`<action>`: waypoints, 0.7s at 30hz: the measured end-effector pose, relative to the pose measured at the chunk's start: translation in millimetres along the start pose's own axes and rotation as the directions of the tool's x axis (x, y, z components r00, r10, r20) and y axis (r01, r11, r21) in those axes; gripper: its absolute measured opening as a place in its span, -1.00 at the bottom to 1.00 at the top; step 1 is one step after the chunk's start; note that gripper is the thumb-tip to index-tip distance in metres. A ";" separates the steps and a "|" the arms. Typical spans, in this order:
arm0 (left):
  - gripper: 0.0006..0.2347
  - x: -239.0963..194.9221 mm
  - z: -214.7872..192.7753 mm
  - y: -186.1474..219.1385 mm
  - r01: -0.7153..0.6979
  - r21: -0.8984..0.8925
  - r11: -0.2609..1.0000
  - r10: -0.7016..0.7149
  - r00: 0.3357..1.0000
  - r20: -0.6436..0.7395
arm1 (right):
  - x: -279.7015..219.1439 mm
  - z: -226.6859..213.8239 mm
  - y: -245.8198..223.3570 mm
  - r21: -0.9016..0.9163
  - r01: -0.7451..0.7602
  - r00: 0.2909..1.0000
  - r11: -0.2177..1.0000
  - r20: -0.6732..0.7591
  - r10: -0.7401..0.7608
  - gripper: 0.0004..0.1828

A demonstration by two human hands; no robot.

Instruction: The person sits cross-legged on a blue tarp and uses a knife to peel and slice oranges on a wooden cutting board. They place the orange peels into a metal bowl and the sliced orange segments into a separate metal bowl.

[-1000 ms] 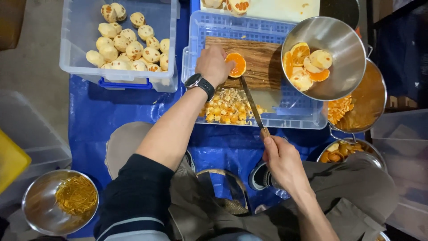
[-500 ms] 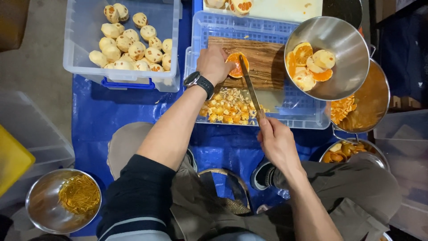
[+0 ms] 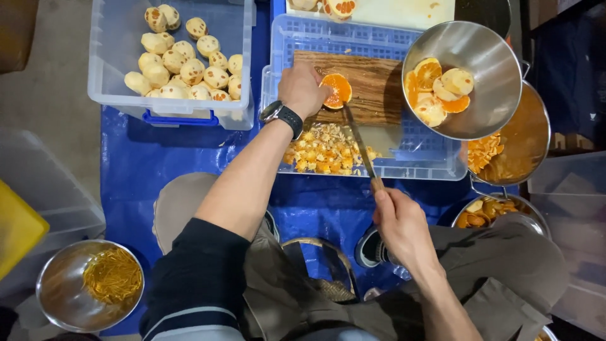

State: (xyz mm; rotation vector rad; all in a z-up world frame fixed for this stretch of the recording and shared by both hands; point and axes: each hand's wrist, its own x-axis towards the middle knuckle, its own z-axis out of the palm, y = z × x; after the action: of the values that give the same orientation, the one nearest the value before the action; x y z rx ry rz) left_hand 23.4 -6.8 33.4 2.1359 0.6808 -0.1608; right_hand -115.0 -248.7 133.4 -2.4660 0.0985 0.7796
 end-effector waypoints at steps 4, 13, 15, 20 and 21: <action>-0.82 0.4 1.3 -1.3 0.041 -0.051 0.998 -0.041 0.999 0.011 | 4.4 4.0 -15.7 0.085 0.049 0.998 0.995 -0.031 -0.047 -0.55; -0.75 10.6 8.8 -7.1 -0.001 -0.043 0.999 0.001 1.000 -0.009 | 32.0 20.5 -23.4 0.023 0.143 0.989 0.990 -0.033 -0.142 -0.56; -0.98 10.9 7.7 -6.3 0.029 -0.051 0.998 -0.029 1.000 -0.005 | 34.8 17.1 -37.2 0.006 0.134 0.990 0.991 -0.037 -0.134 -0.55; -0.75 6.0 5.8 -6.2 -0.013 -0.066 0.998 0.012 1.000 -0.006 | 61.3 20.2 -60.4 0.006 0.139 0.990 0.990 -0.014 -0.138 -0.55; -0.75 7.9 9.2 -8.4 -0.014 -0.064 0.998 0.014 1.000 -0.003 | 60.7 20.3 -56.0 0.008 0.136 0.991 0.991 -0.016 -0.136 -0.55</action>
State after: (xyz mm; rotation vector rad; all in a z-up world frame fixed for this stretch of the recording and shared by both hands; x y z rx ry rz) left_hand 26.9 -6.7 19.0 2.0798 0.6634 -0.1274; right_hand -62.4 -185.1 113.0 -2.4408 -0.0593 0.7003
